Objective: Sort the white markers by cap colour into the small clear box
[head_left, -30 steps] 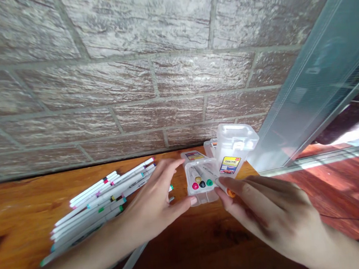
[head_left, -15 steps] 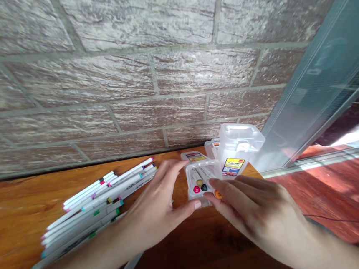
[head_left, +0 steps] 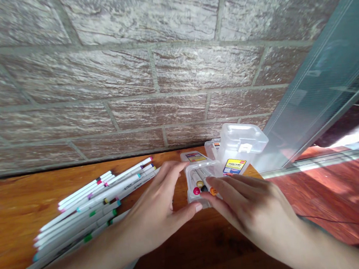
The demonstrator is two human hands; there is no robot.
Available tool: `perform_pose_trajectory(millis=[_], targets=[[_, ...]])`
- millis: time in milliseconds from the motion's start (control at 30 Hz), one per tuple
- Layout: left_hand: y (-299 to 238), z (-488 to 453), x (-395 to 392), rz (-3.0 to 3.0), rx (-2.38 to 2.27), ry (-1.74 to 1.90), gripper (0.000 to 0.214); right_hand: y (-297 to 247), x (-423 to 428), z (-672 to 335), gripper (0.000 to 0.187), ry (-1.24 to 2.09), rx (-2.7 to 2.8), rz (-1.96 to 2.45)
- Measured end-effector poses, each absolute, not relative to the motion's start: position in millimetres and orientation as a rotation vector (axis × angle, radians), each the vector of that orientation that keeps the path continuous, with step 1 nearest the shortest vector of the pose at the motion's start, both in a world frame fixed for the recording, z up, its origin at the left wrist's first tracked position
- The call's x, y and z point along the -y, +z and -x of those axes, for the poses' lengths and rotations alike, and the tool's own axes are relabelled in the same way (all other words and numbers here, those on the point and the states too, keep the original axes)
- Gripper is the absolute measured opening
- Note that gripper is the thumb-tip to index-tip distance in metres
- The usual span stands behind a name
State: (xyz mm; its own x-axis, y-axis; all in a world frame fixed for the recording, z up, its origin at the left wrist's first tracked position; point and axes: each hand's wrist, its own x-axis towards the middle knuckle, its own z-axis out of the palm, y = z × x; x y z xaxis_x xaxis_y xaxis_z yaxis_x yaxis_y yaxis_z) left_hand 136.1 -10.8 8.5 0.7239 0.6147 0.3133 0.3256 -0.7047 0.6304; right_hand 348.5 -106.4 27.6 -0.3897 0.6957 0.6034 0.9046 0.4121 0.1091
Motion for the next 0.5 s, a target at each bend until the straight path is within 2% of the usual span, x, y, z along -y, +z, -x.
perform_pose_trajectory(millis=[133,500], targets=[[6.8,-134.9,10.6,-2.373,-0.714,0.692,0.064,26.1,104.6,-348.6,0.026,-0.606,2.201,1.364],[6.9,-135.7,9.7,-2.375,-0.724,0.664,0.064,23.3,103.6,-347.2,0.021,-0.572,2.201,1.406]])
